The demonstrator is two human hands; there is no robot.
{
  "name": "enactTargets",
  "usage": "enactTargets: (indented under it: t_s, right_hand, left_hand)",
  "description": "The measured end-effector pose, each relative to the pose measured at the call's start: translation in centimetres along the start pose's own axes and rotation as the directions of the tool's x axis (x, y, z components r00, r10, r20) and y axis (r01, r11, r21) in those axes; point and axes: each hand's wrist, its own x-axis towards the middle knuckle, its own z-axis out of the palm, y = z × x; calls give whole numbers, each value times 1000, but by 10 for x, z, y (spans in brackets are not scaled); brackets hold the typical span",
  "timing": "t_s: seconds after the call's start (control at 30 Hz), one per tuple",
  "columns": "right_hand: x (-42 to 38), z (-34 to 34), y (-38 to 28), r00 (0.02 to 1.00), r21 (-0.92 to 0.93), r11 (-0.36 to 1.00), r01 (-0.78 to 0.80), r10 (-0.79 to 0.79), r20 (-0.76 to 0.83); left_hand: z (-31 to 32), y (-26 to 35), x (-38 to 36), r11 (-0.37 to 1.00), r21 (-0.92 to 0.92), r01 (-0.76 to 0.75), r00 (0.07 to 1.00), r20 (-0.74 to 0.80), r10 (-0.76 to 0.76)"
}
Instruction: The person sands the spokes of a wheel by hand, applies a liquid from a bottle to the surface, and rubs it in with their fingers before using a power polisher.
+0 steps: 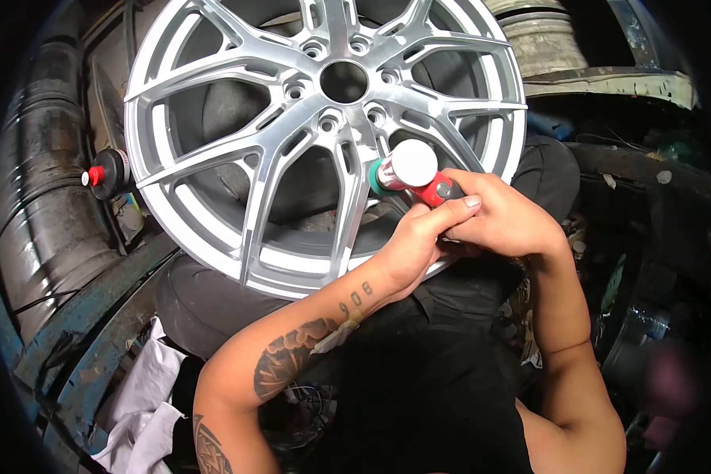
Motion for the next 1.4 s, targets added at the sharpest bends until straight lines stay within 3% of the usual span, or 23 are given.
enactTargets:
  t_s: [0.1, 0.2, 0.47, 0.57, 0.7, 0.73, 0.8, 0.9, 1.03, 1.17, 1.27, 1.4]
  right_hand:
    - [-11, -3, 16, 995, 66, 993, 94, -96, 29]
    - [-23, -6, 7, 994, 131, 990, -47, 34, 100]
    - [9, -1, -4, 998, 256, 966, -34, 18, 66]
    - [11, -1, 11, 995, 197, 979, 58, -72, 62]
    - [-11, -3, 10, 992, 267, 959, -93, 66, 110]
    - [-17, 1, 18, 996, 284, 956, -65, 45, 75]
    - [-28, 6, 25, 1000, 164, 987, 1, -4, 16]
    - [-41, 7, 16, 998, 98, 993, -59, 55, 38]
    - [-37, 6, 9, 1000, 1, 1000, 0, 0, 11]
    - [-12, 9, 12, 998, 122, 992, -44, 48, -33]
    - [-16, 10, 16, 994, 71, 993, 93, -89, -65]
    - [-40, 9, 26, 1000, 20, 1000, 18, -18, 12]
  left_hand:
    - [7, -8, 1, 998, 16, 61, 998, -3, -61]
    - [4, -13, 1, 988, 74, 132, 988, 70, -137]
    - [-3, 10, 2, 994, 96, -46, 997, -53, 52]
    - [-4, 8, 1, 996, 92, 2, 1000, -11, -1]
    - [-2, -5, 6, 989, 121, 87, 994, 49, -94]
    - [-2, -9, 6, 986, 131, 100, 992, 60, -109]
    - [-1, -16, 4, 972, 160, 173, 979, 77, -186]
    - [6, -22, -6, 960, 170, 222, 971, 55, -235]
    - [4, -18, -7, 968, 147, 202, 974, 73, -214]
    - [-10, -5, 5, 981, 171, 93, 995, 26, -99]
    - [-6, -10, 4, 979, 185, 82, 996, 20, -88]
    - [6, -18, -9, 950, 240, 198, 973, 73, -221]
